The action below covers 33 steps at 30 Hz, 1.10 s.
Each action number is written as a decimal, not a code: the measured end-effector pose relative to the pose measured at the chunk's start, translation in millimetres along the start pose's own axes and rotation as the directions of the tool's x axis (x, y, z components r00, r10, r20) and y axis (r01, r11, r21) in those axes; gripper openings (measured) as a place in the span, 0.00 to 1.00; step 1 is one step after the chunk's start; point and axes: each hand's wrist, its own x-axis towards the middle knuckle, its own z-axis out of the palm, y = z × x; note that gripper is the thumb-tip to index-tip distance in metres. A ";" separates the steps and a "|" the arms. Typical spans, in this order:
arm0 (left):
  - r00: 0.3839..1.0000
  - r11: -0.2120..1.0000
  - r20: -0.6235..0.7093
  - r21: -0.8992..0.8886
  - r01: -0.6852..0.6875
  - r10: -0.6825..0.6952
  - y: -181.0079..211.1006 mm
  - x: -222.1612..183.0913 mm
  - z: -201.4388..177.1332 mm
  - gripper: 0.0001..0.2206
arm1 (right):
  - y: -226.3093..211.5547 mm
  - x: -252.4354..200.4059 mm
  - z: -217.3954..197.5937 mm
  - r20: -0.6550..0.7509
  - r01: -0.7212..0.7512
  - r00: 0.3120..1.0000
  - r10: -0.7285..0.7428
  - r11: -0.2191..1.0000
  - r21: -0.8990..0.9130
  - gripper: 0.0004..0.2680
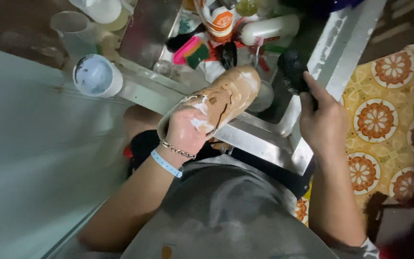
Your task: Scrubbing and rinsing sneakers in a sink using a toothbrush and cleaning solution.
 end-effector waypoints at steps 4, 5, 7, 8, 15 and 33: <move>0.960 0.979 0.272 -0.205 -0.010 0.067 -0.5 -49.1 59.2 0.27 | 8.4 -13.1 27.5 -0.135 0.148 0.986 -0.097 0.880 0.452 0.16; 0.959 0.980 0.275 -0.199 -0.005 0.061 -9.9 -35.7 47.6 0.27 | 2.7 -14.2 35.9 -0.139 0.143 0.986 -0.090 0.881 0.451 0.16; 0.297 -0.143 0.674 0.515 -0.845 0.676 -27.6 -9.5 23.5 0.06 | -10.0 -15.3 52.9 -0.229 0.279 0.950 -0.210 0.903 0.328 0.08; 0.296 -0.144 0.677 0.513 -0.846 0.674 -21.6 -7.1 32.2 0.06 | -18.1 -22.2 58.3 -0.231 0.277 0.950 -0.208 0.903 0.328 0.08; 0.903 0.954 0.379 -0.284 -0.092 0.200 -23.6 -9.1 53.6 0.28 | 25.9 2.1 82.7 -0.237 0.340 0.936 -0.259 0.833 0.436 0.05; 0.839 0.951 0.492 -0.294 -0.090 0.232 -27.6 6.8 33.4 0.27 | 19.7 6.2 96.5 -0.258 0.389 0.921 -0.292 0.726 0.567 0.08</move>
